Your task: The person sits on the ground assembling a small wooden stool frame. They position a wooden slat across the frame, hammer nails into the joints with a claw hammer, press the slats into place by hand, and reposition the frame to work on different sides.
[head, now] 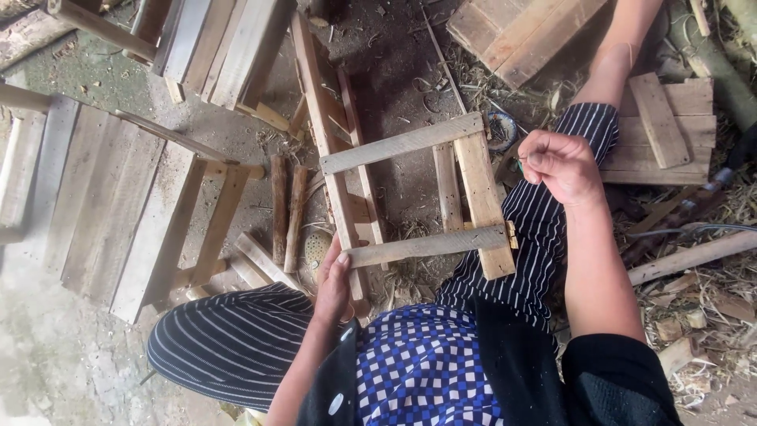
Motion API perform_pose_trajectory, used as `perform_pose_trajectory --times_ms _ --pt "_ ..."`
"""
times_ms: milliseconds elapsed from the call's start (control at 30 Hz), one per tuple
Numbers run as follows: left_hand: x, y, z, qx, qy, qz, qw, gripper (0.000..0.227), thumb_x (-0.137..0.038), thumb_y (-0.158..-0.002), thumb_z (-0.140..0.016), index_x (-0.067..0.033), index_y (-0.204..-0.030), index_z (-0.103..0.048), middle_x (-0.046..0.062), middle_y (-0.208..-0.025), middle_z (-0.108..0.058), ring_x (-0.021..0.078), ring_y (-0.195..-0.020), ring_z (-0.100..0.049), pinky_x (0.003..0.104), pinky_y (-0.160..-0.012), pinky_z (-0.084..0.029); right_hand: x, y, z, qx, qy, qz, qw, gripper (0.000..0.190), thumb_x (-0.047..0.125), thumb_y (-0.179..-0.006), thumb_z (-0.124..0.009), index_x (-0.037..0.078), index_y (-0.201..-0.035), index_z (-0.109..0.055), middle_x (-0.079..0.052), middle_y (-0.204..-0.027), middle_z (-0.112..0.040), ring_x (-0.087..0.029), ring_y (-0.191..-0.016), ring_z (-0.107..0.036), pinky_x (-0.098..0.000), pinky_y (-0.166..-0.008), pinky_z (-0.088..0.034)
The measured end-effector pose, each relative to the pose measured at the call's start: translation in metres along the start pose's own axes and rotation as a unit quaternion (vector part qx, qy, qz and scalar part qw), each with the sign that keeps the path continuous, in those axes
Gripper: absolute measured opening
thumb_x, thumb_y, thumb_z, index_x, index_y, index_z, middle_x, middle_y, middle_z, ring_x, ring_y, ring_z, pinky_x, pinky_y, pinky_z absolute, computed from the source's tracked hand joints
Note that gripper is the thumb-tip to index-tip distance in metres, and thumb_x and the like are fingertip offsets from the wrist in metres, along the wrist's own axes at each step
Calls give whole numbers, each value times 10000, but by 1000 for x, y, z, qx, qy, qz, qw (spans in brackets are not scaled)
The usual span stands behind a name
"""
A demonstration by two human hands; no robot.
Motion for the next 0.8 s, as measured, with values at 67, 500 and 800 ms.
perform_pose_trajectory --times_ms 67,500,800 --pt "-6 1 -2 -7 -8 1 1000 674 -329 -995 -495 -92 -1605 -334 269 -1248 -675 319 -1164 -624 478 -988 -499 14 2 -17 14 4 8 1000 53 -55 -866 -651 -103 -883 -662 -198 -750 -581 -160 -500 -548 -267 -472 -489" --pt "-4 1 -3 -14 -18 -10 1000 666 -321 -985 -508 -112 -1600 -358 261 -1245 -691 306 -1147 -629 448 -957 -520 12 -2 -27 34 57 4 998 72 -74 -831 -679 -130 -872 -660 -194 -785 -579 -157 -541 -553 -256 -489 -474" --pt "-19 0 -15 -1 -14 8 1000 707 -365 -966 -510 -114 -1607 -348 263 -1241 -687 324 -1155 -650 468 -966 -522 -41 -53 51 -107 275 -107 950 115 -11 -893 -693 -70 -984 -656 -92 -668 -558 -122 -578 -544 -207 -520 -406"
Point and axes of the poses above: each hand's wrist, its own y-axis away from the middle knuckle, its own z-axis out of the back of the hand, x = y × z, the point moved 3 cm from there along -y, towards the middle knuckle
